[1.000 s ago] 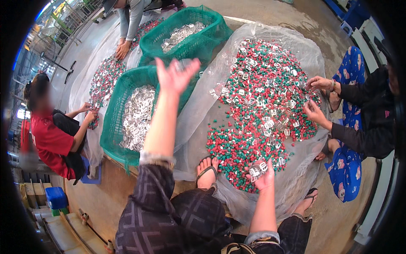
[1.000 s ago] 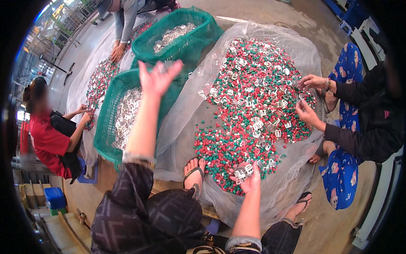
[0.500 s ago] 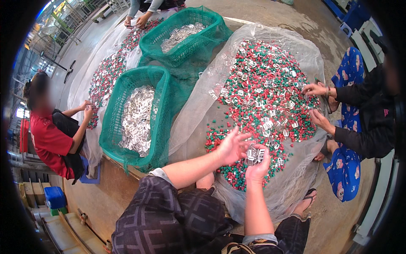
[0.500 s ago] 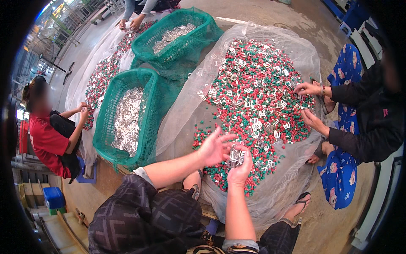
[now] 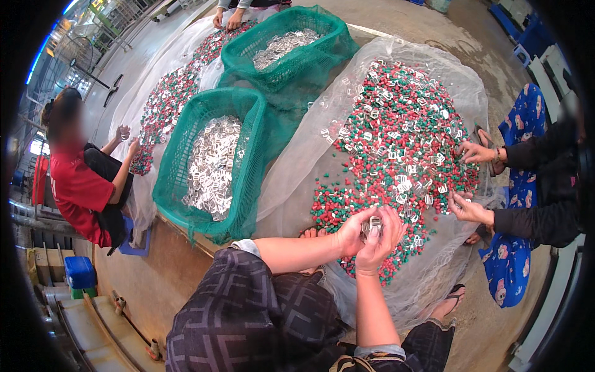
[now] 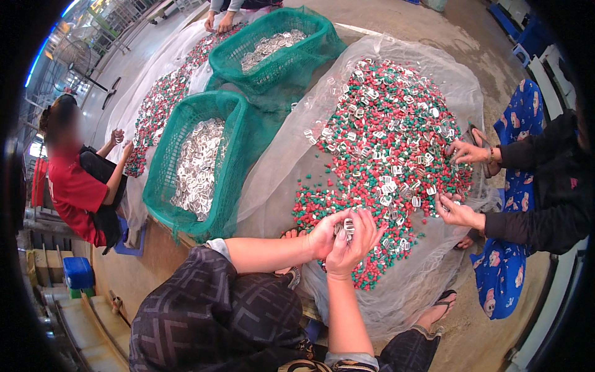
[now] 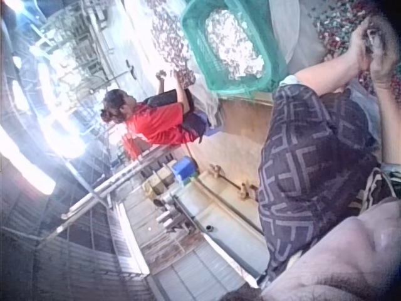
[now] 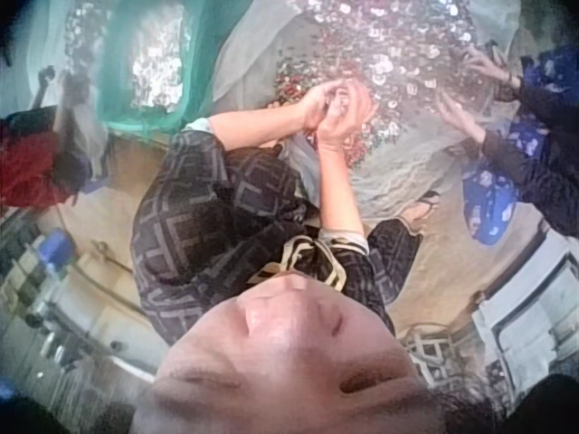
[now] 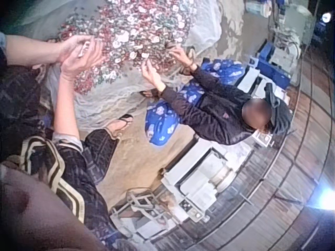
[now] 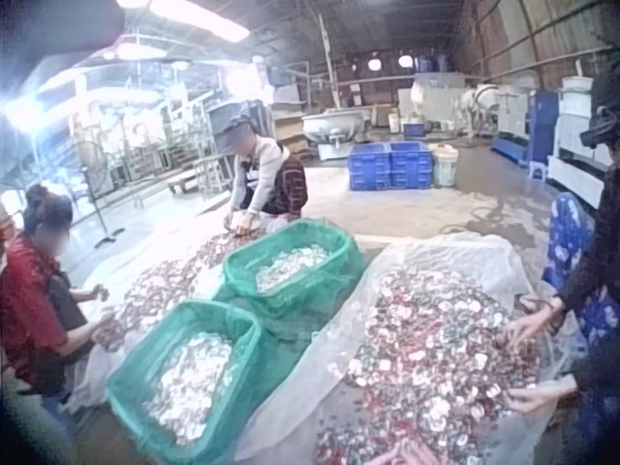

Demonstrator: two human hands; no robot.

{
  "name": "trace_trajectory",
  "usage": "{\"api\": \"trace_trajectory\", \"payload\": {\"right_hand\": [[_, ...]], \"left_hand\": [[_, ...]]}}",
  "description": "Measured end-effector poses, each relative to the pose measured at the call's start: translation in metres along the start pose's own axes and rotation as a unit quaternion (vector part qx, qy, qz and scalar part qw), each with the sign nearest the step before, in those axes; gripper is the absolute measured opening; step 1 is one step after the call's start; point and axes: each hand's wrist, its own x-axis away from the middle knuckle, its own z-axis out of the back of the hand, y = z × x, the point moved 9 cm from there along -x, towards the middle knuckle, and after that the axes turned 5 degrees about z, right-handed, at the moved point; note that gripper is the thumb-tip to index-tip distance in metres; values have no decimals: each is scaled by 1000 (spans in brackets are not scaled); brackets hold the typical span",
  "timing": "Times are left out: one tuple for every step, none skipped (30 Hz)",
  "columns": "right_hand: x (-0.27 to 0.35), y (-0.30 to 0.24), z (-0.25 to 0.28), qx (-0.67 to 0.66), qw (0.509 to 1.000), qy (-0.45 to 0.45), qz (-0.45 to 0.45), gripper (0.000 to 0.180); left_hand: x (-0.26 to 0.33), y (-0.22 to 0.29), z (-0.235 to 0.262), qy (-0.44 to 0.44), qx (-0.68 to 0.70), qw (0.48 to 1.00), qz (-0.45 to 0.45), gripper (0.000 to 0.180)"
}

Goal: The person sits on the floor and sorts small red, green, and white plastic bottle caps from a large pile on a sheet into green baskets. They pick up caps by hand and place them into the baskets.

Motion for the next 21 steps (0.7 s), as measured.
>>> {"api": "trace_trajectory", "payload": {"right_hand": [[1,5,0,-42,999,14,-15,36],[4,10,-1,-85,996,27,-31,35],[4,18,1,-123,990,42,-46,34],[0,22,7,-118,991,38,-43,31],[-1,31,12,-164,979,70,-97,29],[-1,45,18,-158,977,89,-111,28],[1,65,25,-149,975,108,-126,27],[7,91,33,-164,961,142,-173,26],[13,116,43,-155,954,161,-202,26],[21,140,53,-149,945,180,-230,26],[30,164,62,-140,935,200,-256,26],[41,184,72,-131,912,252,-297,23],[52,202,75,-123,902,253,-328,22],[65,222,82,-109,891,257,-358,20],[79,240,86,-99,879,258,-387,19],[91,256,83,-88,881,242,-396,15],[99,261,75,-62,889,203,-406,14],[107,266,73,-28,894,165,-415,14],[115,274,70,7,898,129,-422,14],[127,285,62,-9,899,112,-423,16],[132,287,55,38,911,66,-406,20]], "left_hand": [[2,2,2,4,0,1000,0,33],[5,6,4,8,0,1000,0,33],[7,11,2,11,0,1000,4,33],[16,22,0,41,-18,999,-10,32],[19,37,-1,30,-33,999,-32,31],[27,57,-5,37,-44,996,-71,31],[37,81,-8,26,-42,992,-117,29],[54,110,-10,78,-68,977,-186,28],[71,137,-18,71,-60,964,-247,27],[95,169,-15,91,-75,948,-297,27],[116,197,-14,81,-59,937,-335,27],[149,232,-7,101,-108,896,-419,28],[174,257,-15,-45,-109,902,-416,29],[216,283,-6,86,-146,832,-528,31],[257,307,1,211,-206,742,-602,37],[304,334,13,355,-274,602,-661,45],[336,338,-4,520,-428,329,-662,52],[330,315,-29,608,-481,161,-611,51],[310,287,-55,668,-514,-13,-538,50],[281,281,-63,593,-575,40,-562,47],[256,272,-70,514,-628,89,-578,44]]}}
